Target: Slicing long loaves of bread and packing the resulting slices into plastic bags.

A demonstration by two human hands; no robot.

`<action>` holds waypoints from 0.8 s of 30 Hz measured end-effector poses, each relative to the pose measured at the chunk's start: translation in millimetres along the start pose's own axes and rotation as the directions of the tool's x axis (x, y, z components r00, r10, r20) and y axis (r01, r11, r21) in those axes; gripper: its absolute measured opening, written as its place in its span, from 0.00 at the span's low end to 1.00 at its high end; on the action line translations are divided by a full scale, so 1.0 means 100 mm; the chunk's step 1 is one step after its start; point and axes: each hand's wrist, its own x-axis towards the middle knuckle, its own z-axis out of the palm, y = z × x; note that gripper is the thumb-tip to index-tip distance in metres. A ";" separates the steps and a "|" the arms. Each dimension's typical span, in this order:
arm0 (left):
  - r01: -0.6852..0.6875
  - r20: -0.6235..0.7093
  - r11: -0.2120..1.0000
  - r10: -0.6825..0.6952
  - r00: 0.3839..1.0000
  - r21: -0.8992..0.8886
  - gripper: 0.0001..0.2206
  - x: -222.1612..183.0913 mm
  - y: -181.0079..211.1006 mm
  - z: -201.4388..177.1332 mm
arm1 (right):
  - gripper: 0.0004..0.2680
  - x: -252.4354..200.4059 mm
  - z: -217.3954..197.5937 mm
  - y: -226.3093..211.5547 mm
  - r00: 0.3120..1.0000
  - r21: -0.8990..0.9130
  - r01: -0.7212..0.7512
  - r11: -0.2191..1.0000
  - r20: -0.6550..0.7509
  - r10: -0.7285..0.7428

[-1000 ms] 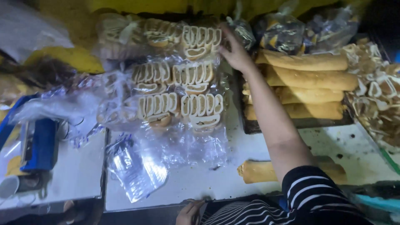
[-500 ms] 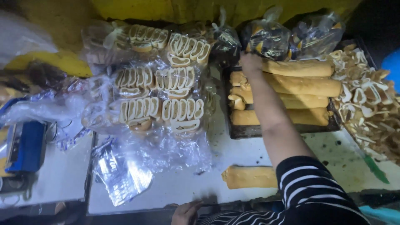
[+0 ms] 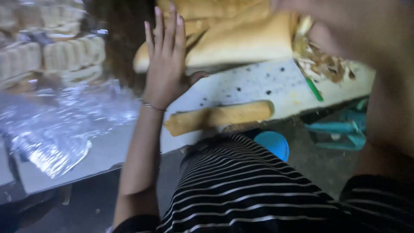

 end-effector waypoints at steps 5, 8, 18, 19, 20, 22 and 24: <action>-0.137 0.185 0.955 0.089 0.979 0.262 0.43 -0.69 0.66 0.64 | 0.09 -1.21 1.56 -0.24 0.853 -0.115 0.285 0.952 -0.424 -0.306; -0.025 0.297 0.962 -0.059 0.953 0.271 0.39 -1.35 0.95 1.39 | 0.13 -1.95 2.71 -0.85 0.924 -0.062 -0.026 0.998 -0.382 0.000; -0.050 0.164 0.982 0.020 0.986 0.181 0.29 -1.42 0.77 2.28 | 0.18 -2.15 3.30 -1.46 0.472 0.755 -0.597 0.271 0.057 0.880; -0.037 0.191 0.987 0.007 0.982 0.157 0.35 -1.47 0.67 2.45 | 0.18 -2.16 3.39 -1.38 0.454 0.715 -0.627 0.311 0.011 0.891; -0.029 0.185 0.984 -0.004 0.983 0.175 0.35 -1.44 0.71 2.34 | 0.18 -2.14 3.41 -1.37 0.468 0.723 -0.612 0.320 0.006 0.883; 0.024 0.252 0.990 -0.059 0.966 0.137 0.41 -1.36 0.83 2.15 | 0.18 -2.14 3.39 -1.32 0.485 0.764 -0.585 0.271 0.063 0.872; 0.014 0.204 0.975 -0.060 0.977 0.222 0.36 -1.29 0.93 1.74 | 0.21 -2.13 3.38 -1.36 0.506 0.670 -0.633 0.387 -0.020 0.862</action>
